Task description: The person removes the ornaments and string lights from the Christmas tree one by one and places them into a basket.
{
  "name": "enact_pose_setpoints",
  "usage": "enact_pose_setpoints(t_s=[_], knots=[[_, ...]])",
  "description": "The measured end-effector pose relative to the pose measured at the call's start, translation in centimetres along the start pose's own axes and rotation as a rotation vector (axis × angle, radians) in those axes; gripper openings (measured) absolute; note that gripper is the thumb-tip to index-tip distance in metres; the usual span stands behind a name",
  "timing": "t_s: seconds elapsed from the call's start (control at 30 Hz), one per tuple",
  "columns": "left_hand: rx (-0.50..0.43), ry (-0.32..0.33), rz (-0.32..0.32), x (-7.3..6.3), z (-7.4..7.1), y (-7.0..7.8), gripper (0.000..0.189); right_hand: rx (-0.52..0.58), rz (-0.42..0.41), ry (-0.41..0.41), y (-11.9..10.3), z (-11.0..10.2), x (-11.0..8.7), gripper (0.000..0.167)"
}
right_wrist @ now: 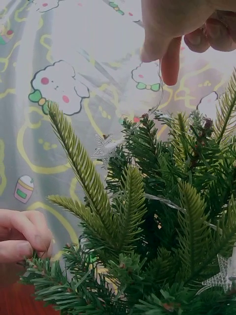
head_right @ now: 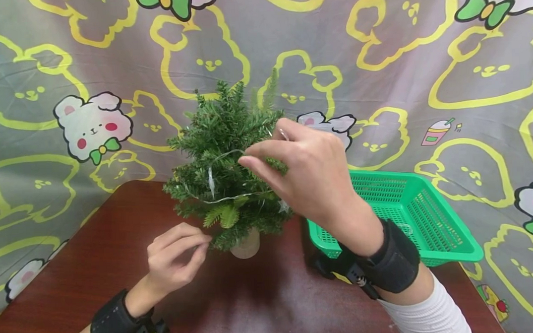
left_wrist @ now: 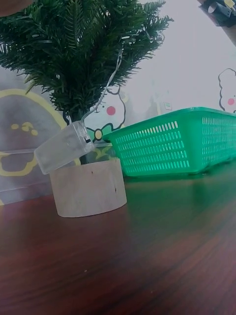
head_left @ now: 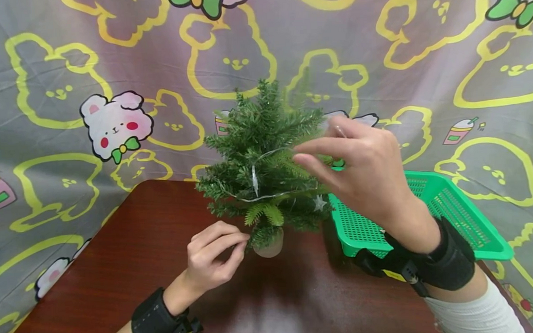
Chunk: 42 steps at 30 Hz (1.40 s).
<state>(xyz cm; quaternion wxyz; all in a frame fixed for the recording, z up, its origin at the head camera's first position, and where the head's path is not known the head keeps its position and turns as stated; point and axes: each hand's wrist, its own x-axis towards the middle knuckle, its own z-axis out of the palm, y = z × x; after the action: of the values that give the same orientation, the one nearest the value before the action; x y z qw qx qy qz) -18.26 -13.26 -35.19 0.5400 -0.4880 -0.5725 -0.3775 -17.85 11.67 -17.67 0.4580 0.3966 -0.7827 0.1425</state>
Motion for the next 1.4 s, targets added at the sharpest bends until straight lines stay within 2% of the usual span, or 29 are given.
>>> enact_pose_setpoints(t_s=[0.23,0.37,0.63,0.77,0.93,1.07,1.17,1.27,1.4], knots=[[0.009,0.0,0.004,0.3,-0.2,0.0,0.012,0.028,0.003,0.023,0.0,0.0,0.1,0.013],[0.032,0.013,-0.002,0.5,-0.7,-0.2,0.017,0.049,0.005,0.019,-0.1,0.1,0.1,0.01],[0.103,0.111,-0.042,1.2,-2.5,-1.4,0.03,0.063,-0.022,0.001,-0.2,0.3,0.0,0.017],[0.171,0.18,-0.128,1.4,-3.4,-2.0,0.035,0.041,-0.029,-0.026,-0.3,0.5,0.0,0.026],[0.25,0.219,-0.293,1.1,-4.4,-3.0,0.042,0.011,-0.032,-0.068,-0.4,0.7,-0.2,0.039],[0.238,0.186,-0.43,0.0,-5.1,-4.1,0.034,0.006,-0.034,-0.066,-0.4,0.7,-0.2,0.035],[0.218,0.147,-0.507,-0.6,-5.5,-4.5,0.029,0.015,-0.034,-0.056,-0.4,0.7,-0.1,0.026],[0.204,0.11,-0.553,-0.8,-5.6,-4.7,0.035,0.025,-0.027,-0.041,-0.5,0.8,-0.1,0.019],[0.183,0.081,-0.577,-0.9,-5.5,-4.9,0.039,0.03,-0.016,-0.015,-0.5,0.9,0.0,0.015]])
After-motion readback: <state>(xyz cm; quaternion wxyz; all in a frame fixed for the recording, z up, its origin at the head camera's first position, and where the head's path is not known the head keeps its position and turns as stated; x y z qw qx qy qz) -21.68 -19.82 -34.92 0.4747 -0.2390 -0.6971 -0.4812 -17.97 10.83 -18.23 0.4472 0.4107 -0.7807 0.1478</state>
